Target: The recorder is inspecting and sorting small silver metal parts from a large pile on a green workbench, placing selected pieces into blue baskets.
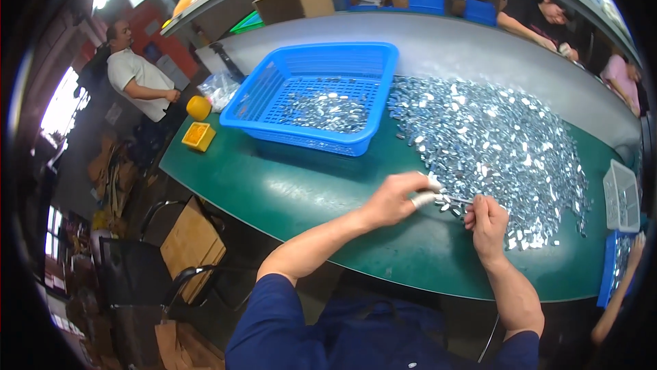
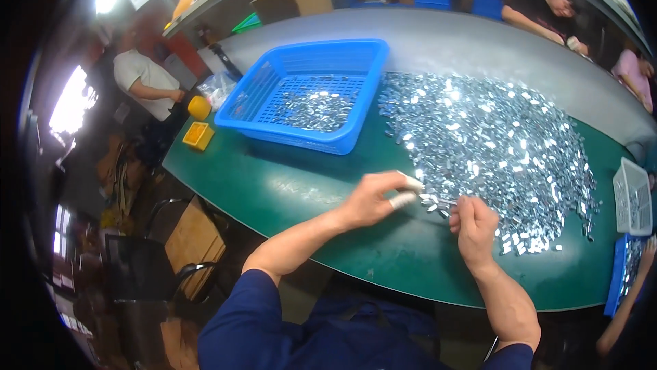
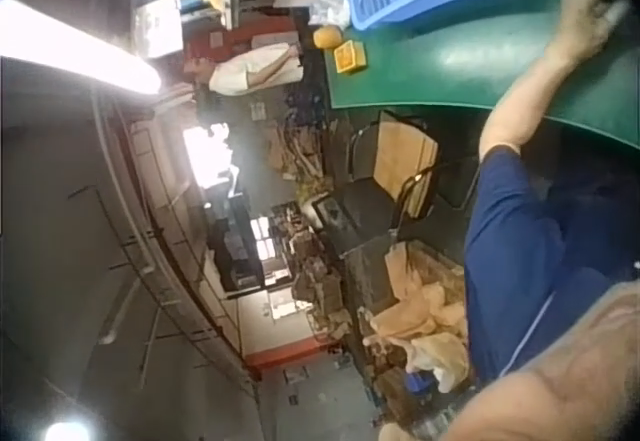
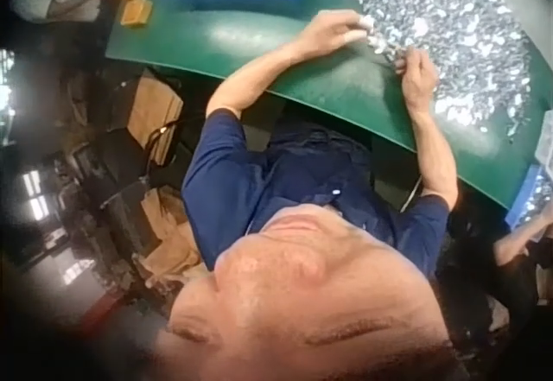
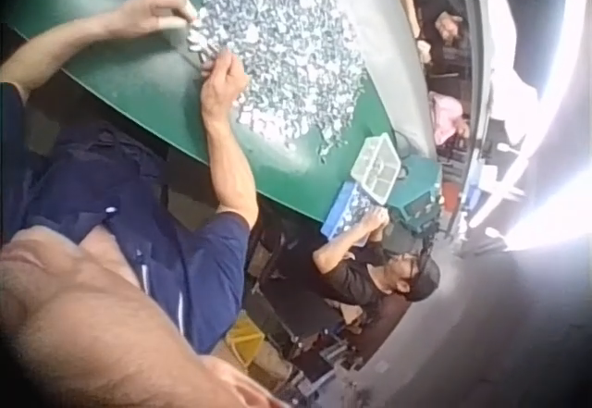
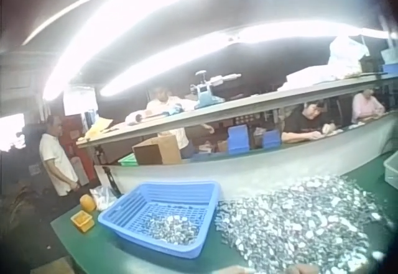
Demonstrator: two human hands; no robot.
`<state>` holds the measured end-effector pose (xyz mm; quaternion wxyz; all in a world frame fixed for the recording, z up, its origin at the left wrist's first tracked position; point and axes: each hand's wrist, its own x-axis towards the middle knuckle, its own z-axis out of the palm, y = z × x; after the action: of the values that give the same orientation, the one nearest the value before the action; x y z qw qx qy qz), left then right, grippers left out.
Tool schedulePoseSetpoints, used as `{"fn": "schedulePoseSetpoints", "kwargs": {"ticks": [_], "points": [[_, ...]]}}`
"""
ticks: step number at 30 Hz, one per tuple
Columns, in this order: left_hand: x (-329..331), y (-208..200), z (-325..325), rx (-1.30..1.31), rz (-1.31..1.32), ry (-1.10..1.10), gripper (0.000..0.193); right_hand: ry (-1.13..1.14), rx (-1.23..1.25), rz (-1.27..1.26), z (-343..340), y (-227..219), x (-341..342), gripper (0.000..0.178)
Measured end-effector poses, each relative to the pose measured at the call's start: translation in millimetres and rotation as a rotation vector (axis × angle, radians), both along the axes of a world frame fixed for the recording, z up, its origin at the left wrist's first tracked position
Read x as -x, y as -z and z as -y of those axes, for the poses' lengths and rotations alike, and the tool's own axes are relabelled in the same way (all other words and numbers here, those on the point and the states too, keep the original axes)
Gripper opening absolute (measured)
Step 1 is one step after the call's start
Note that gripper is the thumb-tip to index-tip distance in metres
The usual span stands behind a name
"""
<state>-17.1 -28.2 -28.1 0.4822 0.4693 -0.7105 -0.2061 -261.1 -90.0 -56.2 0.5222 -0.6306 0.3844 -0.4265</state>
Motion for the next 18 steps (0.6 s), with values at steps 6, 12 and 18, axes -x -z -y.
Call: {"fn": "schedulePoseSetpoints", "kwargs": {"ticks": [6,12,18], "points": [[-75,-51,13,0.397,0.48,-0.577,0.022,0.025,0.016,0.093,4,-6,-6,0.034],[-36,-48,14,0.104,0.341,-0.351,0.024,0.069,-0.011,0.215,10,-20,-5,0.037],[41,13,8,0.082,0.598,-0.083,0.024,0.045,-0.003,0.219,4,-15,1,0.042]]}}
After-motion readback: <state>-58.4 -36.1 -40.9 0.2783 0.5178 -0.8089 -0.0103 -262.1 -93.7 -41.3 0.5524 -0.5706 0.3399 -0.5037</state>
